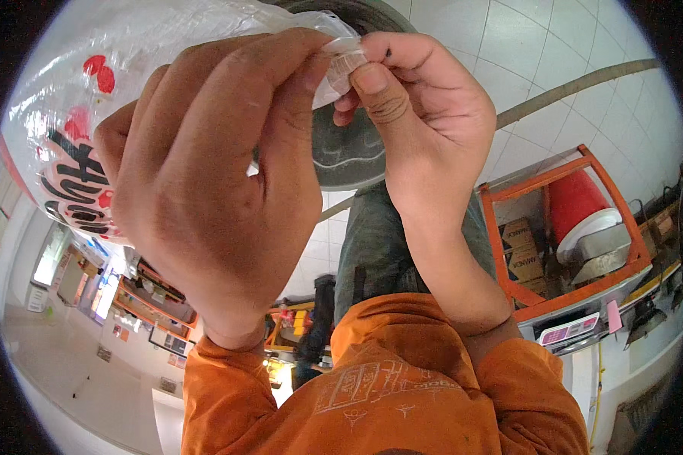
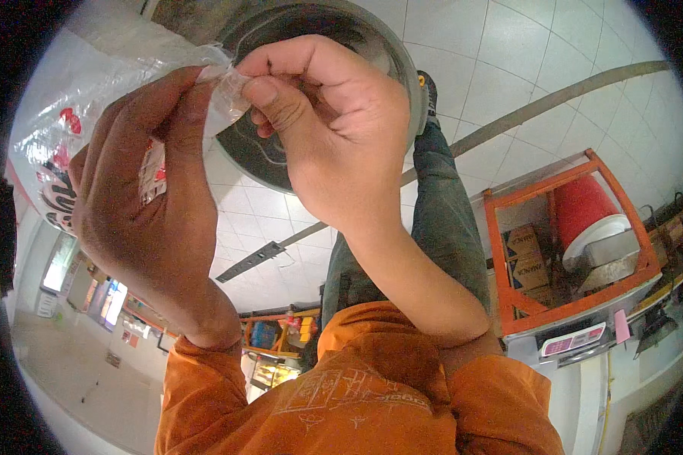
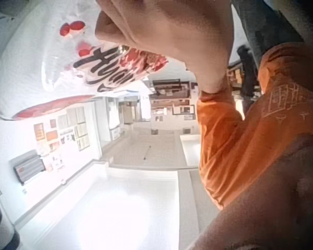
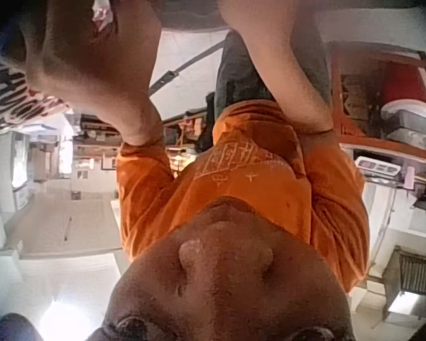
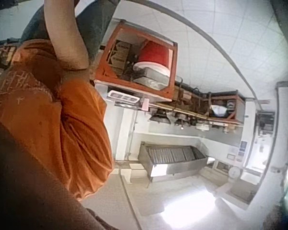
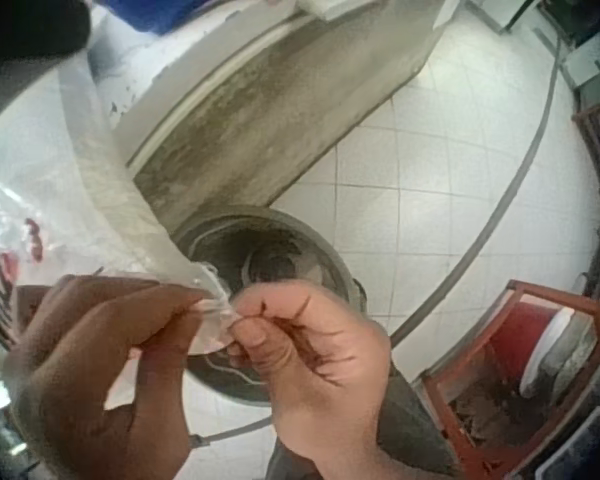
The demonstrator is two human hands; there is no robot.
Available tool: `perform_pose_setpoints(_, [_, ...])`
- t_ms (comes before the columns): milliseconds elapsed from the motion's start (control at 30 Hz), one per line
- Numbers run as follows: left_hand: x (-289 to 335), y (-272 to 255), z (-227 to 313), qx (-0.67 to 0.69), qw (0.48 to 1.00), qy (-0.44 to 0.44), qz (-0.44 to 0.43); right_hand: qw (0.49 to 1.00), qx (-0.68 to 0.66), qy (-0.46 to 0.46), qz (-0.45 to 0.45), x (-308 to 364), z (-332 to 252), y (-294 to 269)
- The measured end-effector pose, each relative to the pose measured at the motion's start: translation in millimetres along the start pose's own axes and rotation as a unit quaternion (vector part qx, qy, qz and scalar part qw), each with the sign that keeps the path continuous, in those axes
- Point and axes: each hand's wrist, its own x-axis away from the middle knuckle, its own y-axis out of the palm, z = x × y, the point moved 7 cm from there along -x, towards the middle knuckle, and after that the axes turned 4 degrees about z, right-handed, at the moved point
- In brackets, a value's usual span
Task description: Open a large bag of rice and pour it into a storage container.
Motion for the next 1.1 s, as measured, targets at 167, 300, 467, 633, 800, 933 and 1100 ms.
perform_pose_setpoints(167, [-5, 3, -4, 0.04, 0.998, -0.04, -0.037, 0.996, 0.029, -0.055, 0.06, 2, -8, 1])
perform_pose_setpoints(300, [-4, 6, -7, 0.07, 0.987, -0.146, -0.016, 0.943, 0.249, -0.211, 0.071, 14, -22, -2])
perform_pose_setpoints(467, [-3, 9, -5, 0.084, 0.976, -0.193, -0.046, 0.976, 0.139, -0.124, 0.11, 21, -32, 6])
perform_pose_setpoints(633, [7, 9, -7, 0.189, 0.957, -0.216, 0.047, 0.981, 0.13, -0.079, 0.118, 21, -26, 11])
perform_pose_setpoints(800, [2, 11, -9, 0.143, 0.974, -0.176, -0.012, 0.98, 0.05, -0.037, 0.191, 24, -16, 10])
perform_pose_setpoints(933, [-6, 8, -10, 0.108, 0.991, -0.072, -0.037, 0.981, 0.046, -0.042, 0.184, 23, -14, 9])
perform_pose_setpoints(1100, [-4, 8, -17, 0.172, 0.973, -0.15, -0.022, 0.986, 0.061, -0.01, 0.152, 19, -14, 13])
